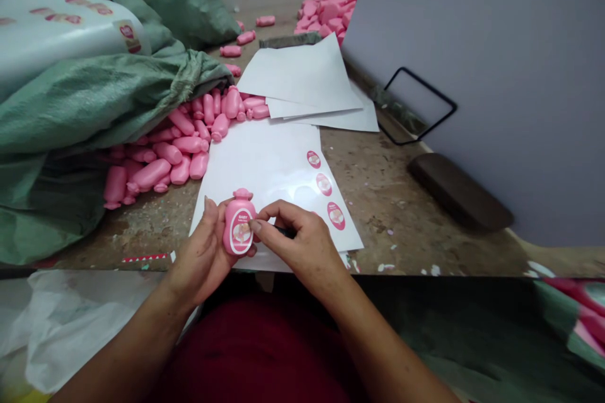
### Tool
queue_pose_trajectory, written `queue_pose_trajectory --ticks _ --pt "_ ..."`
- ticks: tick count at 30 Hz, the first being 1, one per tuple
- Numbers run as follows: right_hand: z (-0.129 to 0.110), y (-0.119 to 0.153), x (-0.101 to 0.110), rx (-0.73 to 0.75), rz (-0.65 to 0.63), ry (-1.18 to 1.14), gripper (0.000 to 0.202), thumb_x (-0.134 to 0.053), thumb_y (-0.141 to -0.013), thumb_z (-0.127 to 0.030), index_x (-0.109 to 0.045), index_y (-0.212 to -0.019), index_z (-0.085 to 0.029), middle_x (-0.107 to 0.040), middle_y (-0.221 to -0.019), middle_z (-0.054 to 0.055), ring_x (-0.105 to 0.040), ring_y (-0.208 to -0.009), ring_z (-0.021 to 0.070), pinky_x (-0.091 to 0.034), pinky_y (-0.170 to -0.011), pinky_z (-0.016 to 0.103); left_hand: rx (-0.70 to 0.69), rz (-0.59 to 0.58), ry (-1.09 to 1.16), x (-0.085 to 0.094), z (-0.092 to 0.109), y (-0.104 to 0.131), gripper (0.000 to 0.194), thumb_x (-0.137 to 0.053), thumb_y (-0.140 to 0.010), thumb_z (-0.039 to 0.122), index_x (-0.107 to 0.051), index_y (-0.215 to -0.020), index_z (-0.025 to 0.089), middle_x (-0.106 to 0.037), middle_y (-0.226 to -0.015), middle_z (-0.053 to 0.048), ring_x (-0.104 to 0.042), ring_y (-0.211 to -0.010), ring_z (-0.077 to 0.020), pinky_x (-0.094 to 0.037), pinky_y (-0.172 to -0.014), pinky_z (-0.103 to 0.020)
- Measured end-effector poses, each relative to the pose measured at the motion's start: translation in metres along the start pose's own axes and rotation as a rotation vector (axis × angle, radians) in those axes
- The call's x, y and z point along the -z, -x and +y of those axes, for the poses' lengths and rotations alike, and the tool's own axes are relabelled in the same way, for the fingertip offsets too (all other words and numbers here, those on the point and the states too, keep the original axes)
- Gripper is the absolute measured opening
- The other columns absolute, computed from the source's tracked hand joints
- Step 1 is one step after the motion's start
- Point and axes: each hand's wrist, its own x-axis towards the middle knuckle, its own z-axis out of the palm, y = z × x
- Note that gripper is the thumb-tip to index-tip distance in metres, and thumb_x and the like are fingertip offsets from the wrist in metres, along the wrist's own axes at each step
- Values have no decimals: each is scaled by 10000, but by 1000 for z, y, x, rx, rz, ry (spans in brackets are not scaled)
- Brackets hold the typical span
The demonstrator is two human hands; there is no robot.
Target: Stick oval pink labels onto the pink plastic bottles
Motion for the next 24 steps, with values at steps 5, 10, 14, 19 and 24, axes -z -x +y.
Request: queue_pose_trajectory --ticks 5,10,14,19,24 --pt "2 0 -1 -8 -12 -21 259 -649 -796 -469 -688 -785 -213 -617 -691 -3 -501 -630 147 -361 -610 309 10 -20 -40 1 -1 1 597 -593 -863 690 -606 -1218 210 -685 -996 -67 -671 -915 -192 -504 -670 -247" --pt "4 0 -1 -13 -7 -19 260 -655 -806 -467 -685 -800 -209 -635 -704 -2 -524 -644 150 -367 -621 308 3 -23 -59 3 -2 0 630 -627 -834 698 -603 -1237 214 -678 -993 -66 -664 -897 -187 -466 -620 -224" --pt "5 -1 -2 -21 -6 -18 270 -652 -801 -478 -684 -792 -210 -621 -665 -11 -508 -618 145 -360 -604 302 -12 -26 -61 4 -3 -1 575 -606 -869 667 -608 -1223 214 -660 -990 -59 -650 -887 -174 -471 -630 -225" --pt "4 -1 -4 -2 13 20 252 -633 -802 -462 -682 -776 -216 -590 -626 -23 -480 -593 137 -355 -584 291 -18 -30 -123 3 -3 0 495 -652 -876 597 -612 -1212 236 -620 -982 -28 -616 -854 -136 -472 -655 -220" --pt "4 3 2 118 86 236 239 -615 -841 -448 -718 -823 -232 -594 -600 -22 -475 -559 143 -348 -599 304 -2 -20 -163 0 -2 2 466 -797 -802 408 -594 -1182 230 -575 -951 10 -574 -796 -97 -457 -681 -215"
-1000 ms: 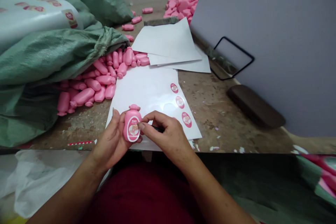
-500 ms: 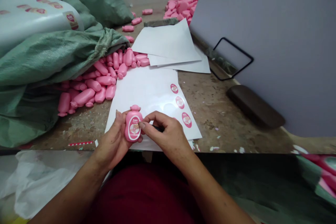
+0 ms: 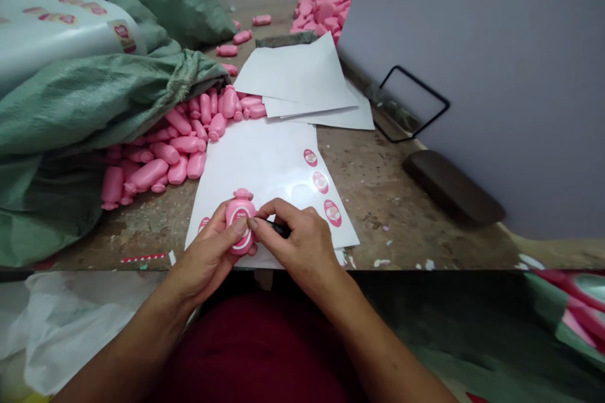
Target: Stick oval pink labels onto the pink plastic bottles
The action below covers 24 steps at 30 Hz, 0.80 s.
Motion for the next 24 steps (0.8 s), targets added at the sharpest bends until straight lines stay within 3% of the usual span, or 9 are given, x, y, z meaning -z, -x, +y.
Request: queue_pose_trajectory --ticks 4,8,12,14,17,21,24 --pt "3 3 7 124 227 163 202 -624 -865 -419 -717 -836 -242 -640 -666 -6 -519 -599 149 -370 -692 329 67 -42 30 2 2 4 492 -797 -795 318 -570 -1219 216 -612 -1055 -26 -597 -830 -114 -457 -711 -245" --pt "0 2 4 53 103 -39 259 -703 -823 -437 -679 -1001 -251 -564 -658 -45 -534 -603 142 -387 -613 289 135 -96 43 -2 4 7 667 -820 -686 123 -540 -1280 241 -624 -1028 -8 -605 -872 -115 -454 -771 -238" --pt "0 -2 -1 24 95 -114 270 -707 -809 -425 -649 -1012 -256 -492 -634 -66 -486 -578 131 -378 -576 283 183 -166 -47 3 4 12 783 -830 -661 121 -490 -1350 272 -633 -1171 -46 -650 -966 -153 -474 -853 -272" --pt "4 -1 0 41 126 -118 236 -702 -802 -415 -651 -965 -253 -516 -652 -53 -497 -600 138 -398 -592 290 199 -176 -148 20 10 22 801 -836 -685 164 -461 -1379 301 -633 -1220 -63 -672 -1016 -184 -488 -871 -297" --pt "13 3 5 41 158 -111 254 -725 -765 -453 -664 -910 -253 -578 -693 -29 -530 -632 155 -432 -627 309 216 -135 -400 63 29 58 772 -810 -752 228 -433 -1420 316 -681 -1171 -69 -682 -1050 -207 -498 -900 -319" --pt "28 7 7 -34 213 -48 327 -755 -709 -514 -692 -889 -248 -634 -737 6 -569 -683 186 -447 -657 339 266 84 -836 126 58 129 548 -669 -872 325 -514 -1397 299 -675 -1280 -78 -643 -1164 -248 -489 -966 -349" --pt "30 9 4 -72 227 -10 391 -749 -696 -572 -698 -900 -242 -670 -790 40 -594 -731 206 -457 -684 354 293 282 -1118 166 58 155 477 -612 -838 250 -597 -1314 248 -655 -1339 -91 -592 -1253 -300 -428 -1083 -443"
